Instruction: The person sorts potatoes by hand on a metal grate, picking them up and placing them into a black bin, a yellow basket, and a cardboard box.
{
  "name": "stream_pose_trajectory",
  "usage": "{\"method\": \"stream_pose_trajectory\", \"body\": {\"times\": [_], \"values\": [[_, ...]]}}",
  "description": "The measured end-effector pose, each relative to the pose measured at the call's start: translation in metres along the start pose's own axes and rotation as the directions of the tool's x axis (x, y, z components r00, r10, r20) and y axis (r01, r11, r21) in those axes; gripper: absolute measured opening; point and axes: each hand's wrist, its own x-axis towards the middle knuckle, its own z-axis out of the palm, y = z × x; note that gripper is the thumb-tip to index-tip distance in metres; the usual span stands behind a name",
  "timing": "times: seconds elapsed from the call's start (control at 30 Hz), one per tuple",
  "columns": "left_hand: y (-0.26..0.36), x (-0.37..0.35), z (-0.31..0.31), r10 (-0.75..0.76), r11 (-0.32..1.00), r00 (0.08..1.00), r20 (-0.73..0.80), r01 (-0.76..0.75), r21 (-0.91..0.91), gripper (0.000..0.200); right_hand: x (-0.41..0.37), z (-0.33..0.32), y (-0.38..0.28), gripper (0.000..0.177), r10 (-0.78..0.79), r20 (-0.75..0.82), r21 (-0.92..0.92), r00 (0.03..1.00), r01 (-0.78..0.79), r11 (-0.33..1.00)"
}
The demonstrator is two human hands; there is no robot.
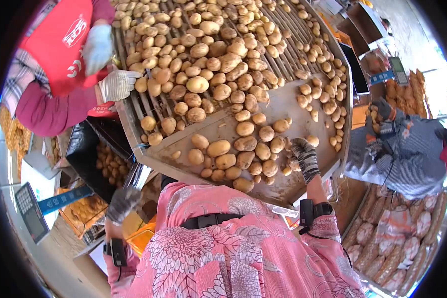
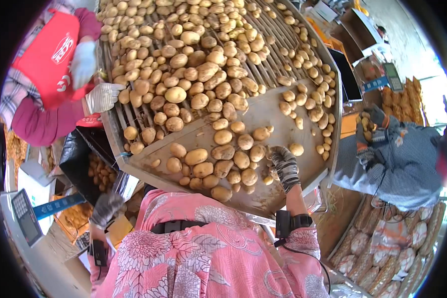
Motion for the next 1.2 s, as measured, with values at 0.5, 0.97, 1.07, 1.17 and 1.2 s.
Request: {"method": "stream_pose_trajectory", "body": {"times": [0.5, 0.97, 1.07, 1.17, 1.2], "values": [[0.213, 0.161, 0.159, 0.238, 0.327, 0.793, 0.56, -0.609, 0.723, 0.046, -0.079, -0.015, 0.025, 0.016, 0.079, -0.05, 0.033, 0.996, -0.077, 0.996], [0.181, 0.138, 0.118, 0.397, 0.811, 0.775, 0.491, -0.547, 0.208, 0.044, -0.067, 0.047, -0.028, 0.052, -0.05, 0.407, -0.834, 0.912, 0.393, 0.388], [0.2, 0.126, 0.156, 0.287, 0.397, 0.788, 0.545, -0.615, 0.681, 0.045, -0.069, 0.053, -0.022, 0.054, -0.154, 0.359, -0.836, 0.92, 0.391, 0.384], [0.213, 0.126, 0.182, 0.154, 0.198, 0.808, 0.569, -0.589, 0.783, 0.047, -0.067, 0.05, -0.013, 0.056, -0.218, 0.365, -0.83, 0.905, 0.422, 0.365], [0.215, 0.128, 0.184, 0.063, 0.169, 0.796, 0.603, -0.604, 0.779, 0.048, -0.066, 0.05, -0.013, 0.057, -0.23, 0.375, -0.822, 0.898, 0.436, 0.366]]}}
